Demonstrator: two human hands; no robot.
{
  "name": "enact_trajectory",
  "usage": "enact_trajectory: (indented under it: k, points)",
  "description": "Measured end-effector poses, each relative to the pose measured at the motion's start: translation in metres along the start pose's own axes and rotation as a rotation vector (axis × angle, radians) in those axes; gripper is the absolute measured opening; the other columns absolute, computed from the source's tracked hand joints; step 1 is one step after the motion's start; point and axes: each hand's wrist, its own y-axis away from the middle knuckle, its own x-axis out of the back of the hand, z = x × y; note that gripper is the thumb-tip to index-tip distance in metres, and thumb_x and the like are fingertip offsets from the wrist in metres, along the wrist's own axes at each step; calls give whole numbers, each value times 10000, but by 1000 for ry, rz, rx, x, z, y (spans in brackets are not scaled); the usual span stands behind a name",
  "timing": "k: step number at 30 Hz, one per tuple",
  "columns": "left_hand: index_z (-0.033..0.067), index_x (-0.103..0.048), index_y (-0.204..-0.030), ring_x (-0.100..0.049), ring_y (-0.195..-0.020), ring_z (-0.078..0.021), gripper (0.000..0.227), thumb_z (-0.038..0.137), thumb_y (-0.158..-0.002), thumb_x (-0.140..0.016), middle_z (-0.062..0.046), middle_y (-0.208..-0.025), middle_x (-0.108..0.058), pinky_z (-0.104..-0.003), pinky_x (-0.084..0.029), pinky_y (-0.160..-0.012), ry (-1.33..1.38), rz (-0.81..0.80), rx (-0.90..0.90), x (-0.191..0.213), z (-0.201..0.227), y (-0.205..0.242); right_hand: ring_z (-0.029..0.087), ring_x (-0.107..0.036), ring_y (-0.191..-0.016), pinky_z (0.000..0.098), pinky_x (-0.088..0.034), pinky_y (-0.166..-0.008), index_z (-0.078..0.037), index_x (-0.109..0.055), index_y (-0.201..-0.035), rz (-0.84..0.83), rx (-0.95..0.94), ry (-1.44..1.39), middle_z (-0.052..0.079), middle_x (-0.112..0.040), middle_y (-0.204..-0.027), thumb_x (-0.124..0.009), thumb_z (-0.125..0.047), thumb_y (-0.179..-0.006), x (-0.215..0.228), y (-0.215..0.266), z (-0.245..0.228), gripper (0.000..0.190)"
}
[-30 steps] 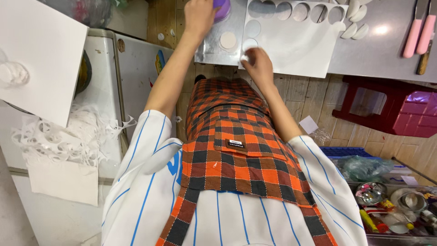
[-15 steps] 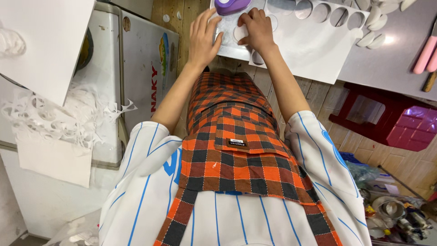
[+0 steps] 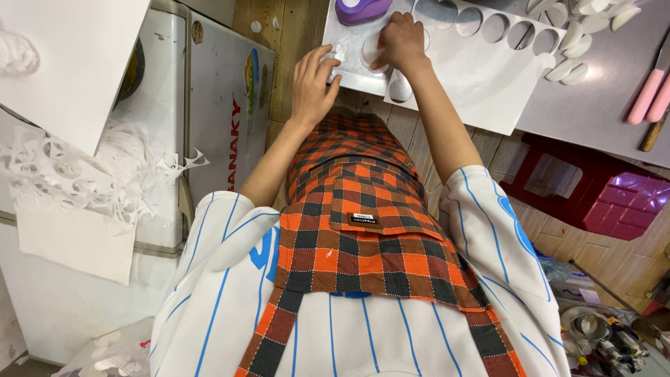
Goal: The person uses a purple circular punch on a white sheet to create multiple circular cutouts. They then use green scissors to trim the edges of the circles and place them on the metal work surface. The person repeats this process with additional sheets.
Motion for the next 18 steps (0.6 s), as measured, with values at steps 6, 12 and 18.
enact_trajectory:
  k: [6,12,18]
  points:
    - [52,-689,-1122,-680,-1119,-213,233,173,-936,-760,-67,-1198,-686,-366,-544,-973,364,22,41,4,33,-29,317,-598,-975,432,-499,-807,-91,-760,-761,19,133,-208,105,-666,-964,-1033,-404,-516,59,33,-5,482]
    - [79,-708,-1021,-725,-841,-152,76,126,-996,-762,-8,-940,-703,-296,-571,-754,565,-52,-35,21,84,-51,269,-586,-844,370,-477,-714,-24,-696,-922,17,-11,-702,123,-649,-965,-958,-193,-713,127,115,-32,375]
    - [91,-669,-964,-657,-892,-197,164,89,-888,-814,-19,-1013,-698,-353,-498,-780,256,324,-456,54,127,-72,230,-746,-1115,404,-617,-925,-47,-554,-1051,51,58,-1865,83,-662,-1083,-767,-260,-981,135,172,-45,310]
